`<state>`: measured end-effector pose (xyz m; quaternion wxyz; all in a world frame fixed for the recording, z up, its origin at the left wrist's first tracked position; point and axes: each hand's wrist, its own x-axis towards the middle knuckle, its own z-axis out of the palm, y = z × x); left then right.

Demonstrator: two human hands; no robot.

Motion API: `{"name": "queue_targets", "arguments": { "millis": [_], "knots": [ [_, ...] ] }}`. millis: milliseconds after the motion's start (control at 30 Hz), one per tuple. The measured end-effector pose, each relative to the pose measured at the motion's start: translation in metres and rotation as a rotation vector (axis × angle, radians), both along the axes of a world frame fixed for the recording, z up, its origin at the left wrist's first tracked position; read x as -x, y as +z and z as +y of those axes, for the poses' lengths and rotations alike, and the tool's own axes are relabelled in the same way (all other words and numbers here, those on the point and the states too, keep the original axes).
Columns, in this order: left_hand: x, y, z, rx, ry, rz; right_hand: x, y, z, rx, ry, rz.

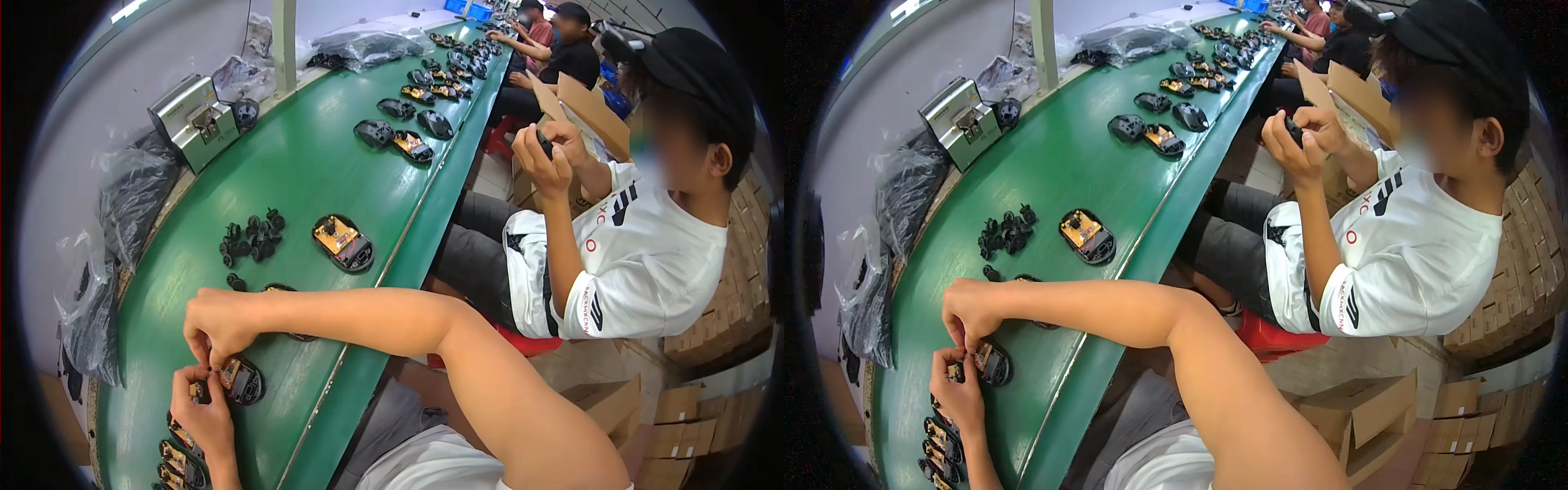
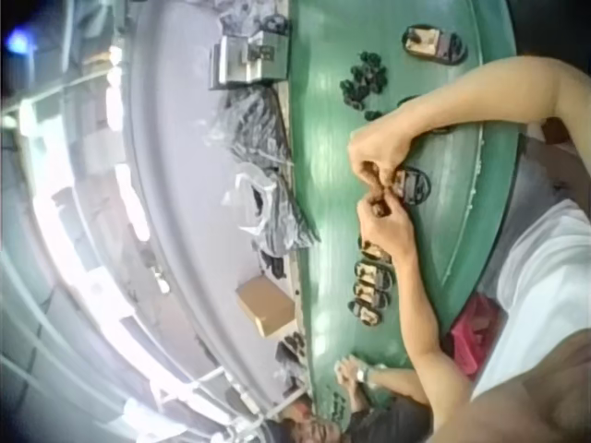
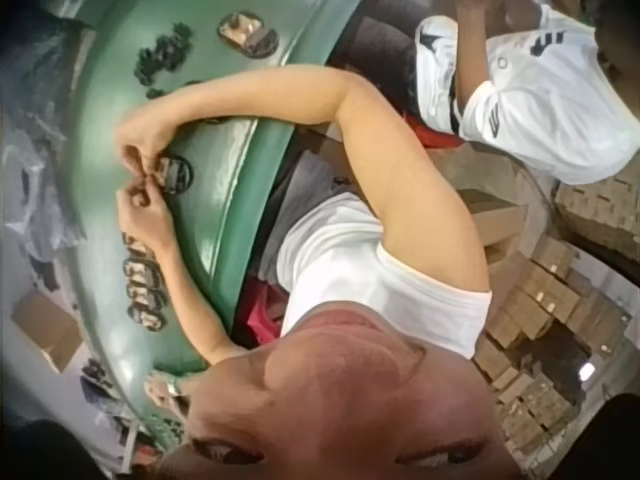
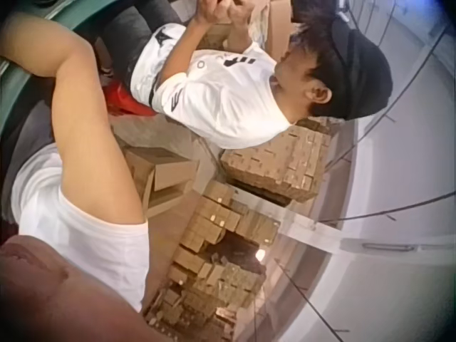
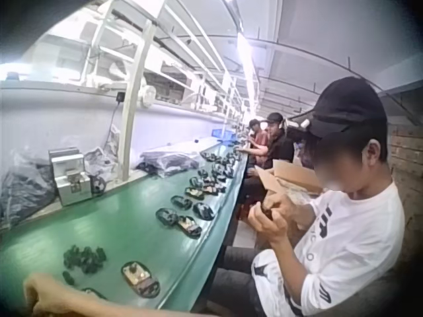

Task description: Assembling small electronic devices by attaching plastic components to the housings on a production line

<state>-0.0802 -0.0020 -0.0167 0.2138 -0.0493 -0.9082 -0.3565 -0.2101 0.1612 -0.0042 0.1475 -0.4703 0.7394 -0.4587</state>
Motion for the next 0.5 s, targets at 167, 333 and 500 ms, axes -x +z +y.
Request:
{"name": "queue_targets", "arguments": {
  "millis": [167,333,500],
  "knots": [
    [0.011,0.005,-0.012,0.037,-0.013,-0.083,-0.012,-0.008,-0.005,0.019,-0.148,0.064],
    [0.025,0.004,-0.026,0.282,-0.089,0.13,-0.018,-0.019,-0.014,0.092,-0.349,0.274],
    [0.007,0.001,-0.03,0.243,-0.034,0.036,-0.012,-0.018,-0.017,-0.033,-0.179,0.278]
  ]
}}
